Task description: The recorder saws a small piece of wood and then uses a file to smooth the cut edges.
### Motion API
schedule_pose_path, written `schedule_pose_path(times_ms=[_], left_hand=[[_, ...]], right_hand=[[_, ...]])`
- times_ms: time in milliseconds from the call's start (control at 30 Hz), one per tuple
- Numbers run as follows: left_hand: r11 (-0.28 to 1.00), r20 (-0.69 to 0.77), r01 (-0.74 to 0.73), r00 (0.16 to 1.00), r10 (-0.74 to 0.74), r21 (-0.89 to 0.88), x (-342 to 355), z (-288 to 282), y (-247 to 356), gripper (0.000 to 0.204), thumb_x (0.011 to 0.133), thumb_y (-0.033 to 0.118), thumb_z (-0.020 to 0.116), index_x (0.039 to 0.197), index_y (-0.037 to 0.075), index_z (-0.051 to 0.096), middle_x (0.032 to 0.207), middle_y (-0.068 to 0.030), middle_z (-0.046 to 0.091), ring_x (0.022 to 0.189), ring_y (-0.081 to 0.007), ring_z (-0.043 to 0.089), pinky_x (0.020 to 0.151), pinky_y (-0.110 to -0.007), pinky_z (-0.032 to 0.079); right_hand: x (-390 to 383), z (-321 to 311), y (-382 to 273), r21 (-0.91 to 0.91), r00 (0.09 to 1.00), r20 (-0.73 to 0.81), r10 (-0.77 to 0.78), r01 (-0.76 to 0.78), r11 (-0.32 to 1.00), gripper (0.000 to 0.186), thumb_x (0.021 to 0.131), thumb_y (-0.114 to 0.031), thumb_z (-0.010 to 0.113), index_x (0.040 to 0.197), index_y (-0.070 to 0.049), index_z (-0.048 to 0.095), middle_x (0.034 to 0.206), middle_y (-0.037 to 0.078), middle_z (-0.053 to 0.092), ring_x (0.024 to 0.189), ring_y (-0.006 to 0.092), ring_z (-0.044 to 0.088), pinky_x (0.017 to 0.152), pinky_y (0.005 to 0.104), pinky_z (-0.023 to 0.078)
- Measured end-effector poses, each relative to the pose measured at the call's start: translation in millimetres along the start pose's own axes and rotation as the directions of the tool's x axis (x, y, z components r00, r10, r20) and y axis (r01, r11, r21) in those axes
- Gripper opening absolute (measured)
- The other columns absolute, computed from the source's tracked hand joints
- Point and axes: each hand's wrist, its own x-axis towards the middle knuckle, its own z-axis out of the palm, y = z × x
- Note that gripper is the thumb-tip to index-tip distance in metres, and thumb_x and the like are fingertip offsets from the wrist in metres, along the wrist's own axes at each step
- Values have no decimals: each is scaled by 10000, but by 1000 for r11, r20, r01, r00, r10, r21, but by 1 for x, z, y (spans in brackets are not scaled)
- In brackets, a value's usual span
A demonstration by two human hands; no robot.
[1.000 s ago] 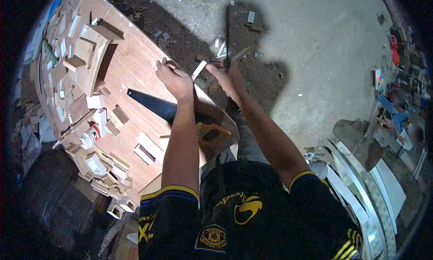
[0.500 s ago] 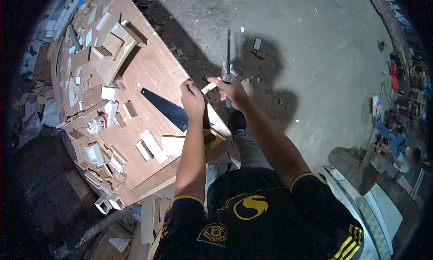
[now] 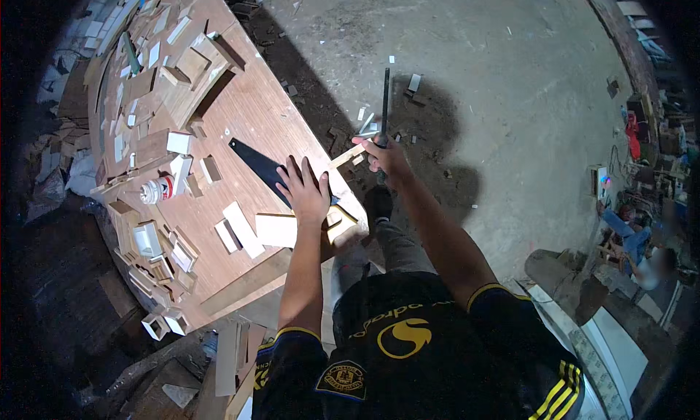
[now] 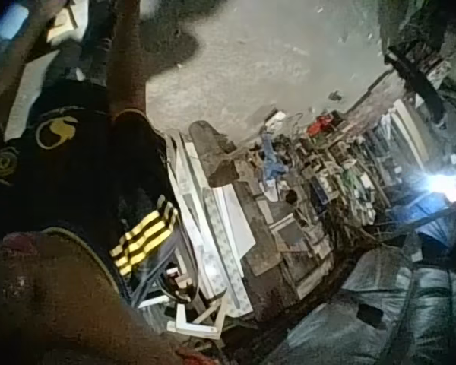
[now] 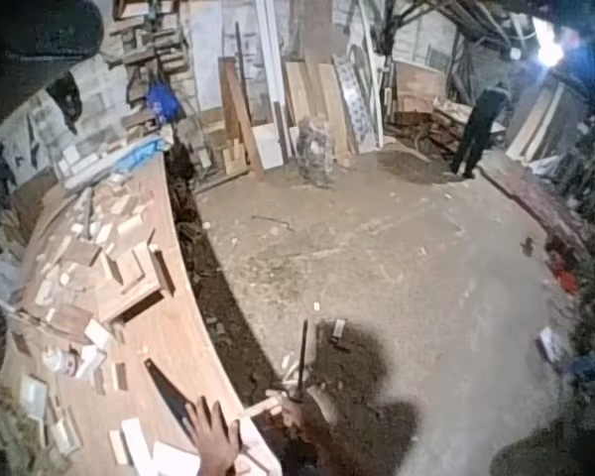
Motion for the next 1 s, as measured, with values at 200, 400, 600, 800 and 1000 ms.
schedule_pose_path(times_ms=[200, 400, 600, 800, 1000], left_hand=[[996, 92, 46, 994, -53, 75, -2, 5, -15, 637, 973, 420, 442, 1500, 99, 282, 1590, -183, 147, 1458, -444, 83, 1139, -633, 67], [993, 119, 23, 992, -37, 113, -18, -4, -56, 636, 972, 442, 427, 1503, 117, 293, 1595, -140, 171, 1460, -434, 95, 1134, -647, 69], [993, -114, -75, 991, 65, -88, 0, -15, -41, 415, 961, 288, 501, 1299, 49, 534, 1425, -189, 440, 1370, -467, 286, 1121, -603, 198], [896, -274, -106, 962, -18, -431, 68, 5, 24, 214, 950, 142, 506, 1061, -9, 611, 1247, -227, 552, 1232, -482, 408, 1087, -523, 308], [870, -207, -148, 977, 54, -471, 56, 1, 39, 146, 928, 127, 535, 900, 13, 623, 894, -166, 617, 882, -364, 567, 813, -456, 437]], right_hand=[[-7, 3, -5, 4, 999, 52, -6, 6, 1000, 151, 932, -214, 629, 949, -64, 638, 928, 40, 713, 496, 67, 456, 470, 250, 393], [-8, 3, -8, 80, 997, 72, 30, -35, 996, 149, 958, -184, 589, 867, -89, 520, 1023, 60, 710, 499, 68, 455, 467, 245, 392], [4, -10, 7, -43, 993, 90, 74, -70, 997, 169, 954, -118, 586, 837, -113, 465, 1173, 114, 664, 517, 32, 412, 455, 215, 376], [19, 1, 21, -70, 990, 95, 106, -99, 993, 222, 895, -234, 672, 867, -78, 517, 998, 65, 710, 506, 76, 464, 472, 248, 390], [23, 5, 19, -116, 994, -92, 59, -70, 991, 292, 800, -291, 779, 913, -83, 607, 642, -20, 537, 449, 80, 442, 426, 253, 353]])
